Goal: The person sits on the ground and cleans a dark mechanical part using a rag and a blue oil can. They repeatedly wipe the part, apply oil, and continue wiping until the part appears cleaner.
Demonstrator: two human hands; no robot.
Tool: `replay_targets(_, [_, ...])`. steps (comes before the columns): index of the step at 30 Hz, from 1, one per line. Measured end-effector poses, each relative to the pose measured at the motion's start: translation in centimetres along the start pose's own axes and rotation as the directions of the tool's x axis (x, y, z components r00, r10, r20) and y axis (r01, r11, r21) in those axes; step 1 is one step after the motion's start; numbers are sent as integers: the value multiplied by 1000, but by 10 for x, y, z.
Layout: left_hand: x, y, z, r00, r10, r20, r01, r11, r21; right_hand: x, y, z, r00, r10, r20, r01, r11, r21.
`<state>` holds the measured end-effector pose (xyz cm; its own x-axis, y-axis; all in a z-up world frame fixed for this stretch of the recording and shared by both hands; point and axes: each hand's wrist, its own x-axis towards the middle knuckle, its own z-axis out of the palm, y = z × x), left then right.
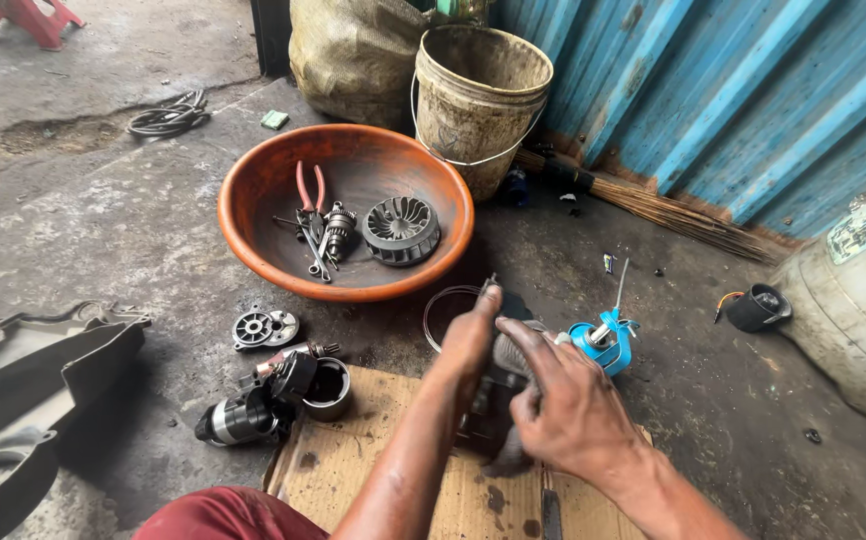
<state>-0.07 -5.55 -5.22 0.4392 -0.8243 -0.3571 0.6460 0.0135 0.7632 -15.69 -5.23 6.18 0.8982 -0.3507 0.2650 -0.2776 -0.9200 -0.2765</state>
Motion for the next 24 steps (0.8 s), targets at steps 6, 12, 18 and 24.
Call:
replay_targets(6, [-13,7,14,999,19,-30,-19,1000,4,-16,19,-11,919,-392,-31,351,853,-386])
replay_targets(12, [-18,16,-7,987,56,-148,-65,997,-52,-16,14,-62,795,603,63,-602,770,211])
replay_targets(18, [24,-13,-1,913,262,-312,-276,961,-3,-32,-24,12,924,-224,-310,119,939,-321])
replay_targets(24, [5,15,-38,879,137,-457,-261,940,-220,-84,54,114,963,-158,-218,151,987,-50])
